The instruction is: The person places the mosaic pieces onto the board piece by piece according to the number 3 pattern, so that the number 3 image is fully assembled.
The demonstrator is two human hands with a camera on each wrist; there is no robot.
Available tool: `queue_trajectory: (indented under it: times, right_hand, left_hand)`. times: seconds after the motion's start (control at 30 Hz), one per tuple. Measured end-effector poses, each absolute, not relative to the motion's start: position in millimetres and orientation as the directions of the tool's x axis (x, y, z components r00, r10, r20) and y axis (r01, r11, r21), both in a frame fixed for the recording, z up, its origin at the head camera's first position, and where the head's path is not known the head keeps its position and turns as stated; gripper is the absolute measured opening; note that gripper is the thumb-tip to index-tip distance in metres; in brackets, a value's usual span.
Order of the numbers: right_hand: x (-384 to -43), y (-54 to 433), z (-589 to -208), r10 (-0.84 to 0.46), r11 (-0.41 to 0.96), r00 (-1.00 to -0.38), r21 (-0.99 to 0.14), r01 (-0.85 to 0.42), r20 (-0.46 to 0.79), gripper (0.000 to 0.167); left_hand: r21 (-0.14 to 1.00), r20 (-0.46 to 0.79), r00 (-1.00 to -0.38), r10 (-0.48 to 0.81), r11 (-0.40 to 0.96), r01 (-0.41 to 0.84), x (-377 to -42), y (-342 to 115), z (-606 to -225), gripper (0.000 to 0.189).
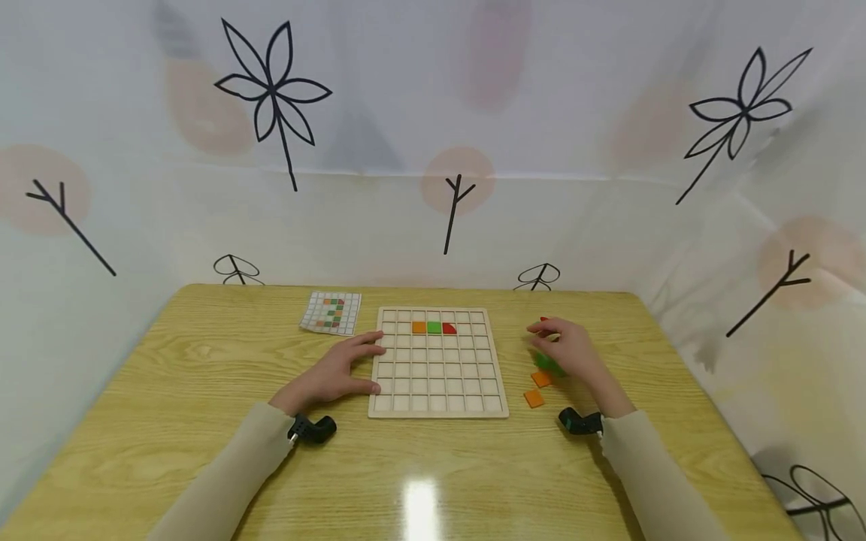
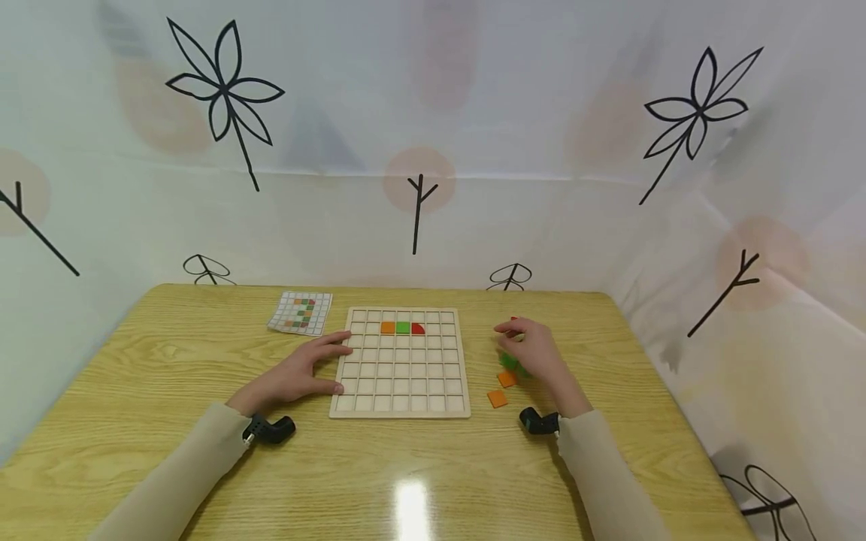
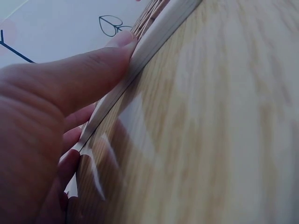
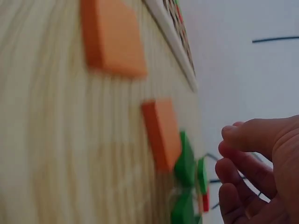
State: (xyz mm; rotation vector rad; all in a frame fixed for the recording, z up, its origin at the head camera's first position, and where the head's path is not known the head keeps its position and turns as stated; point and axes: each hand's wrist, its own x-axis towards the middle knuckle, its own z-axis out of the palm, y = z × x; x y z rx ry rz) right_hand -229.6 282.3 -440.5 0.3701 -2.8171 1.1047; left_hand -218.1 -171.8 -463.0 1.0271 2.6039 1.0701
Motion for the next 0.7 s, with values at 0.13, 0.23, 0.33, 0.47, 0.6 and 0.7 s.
queue_trajectory:
  times: [0.13,0.23,0.33,0.47,0.6,0.7]
  right_hand:
    - [-224,304,-443,-0.173,0.732,-0.972,-0.640,-0.235,0.160,0.022]
    - [-220,319,-444,-0.164,0.737,-0.975,-0.639,-0.220,0.147,0.024]
    - [-217,334,-447,-0.166,0.723,-0.979,-0.661,-0.200,0.116,0.028]
    - [-215,347,-450,-0.205,0.661,-0.978,-0.730,-0.173,0.046,0.035]
    - [-217,351,-453,-0.234,0.606,-0.972,-0.783,-0.139,-0.009,0.042]
    - [-218,353,-454,-0.242,0.590,-0.970,-0.798,-0.119,-0.034,0.044]
  left_hand:
    - [0.666,0.115,-0.756,0.644,0.515,0.540,-218,-172,-463,0.068]
    - [0.659,0.122,-0.754,0.645,0.516,0.548,-218,-172,-464,0.067]
    - [0.654,0.125,-0.751,0.648,0.516,0.553,-218,-171,-464,0.067]
    - [0.653,0.122,-0.752,0.648,0.518,0.553,-218,-171,-464,0.068]
    - [0.663,0.104,-0.762,0.639,0.526,0.533,-217,-172,-463,0.069]
    - [0.669,0.091,-0.766,0.637,0.531,0.521,-217,-172,-463,0.069]
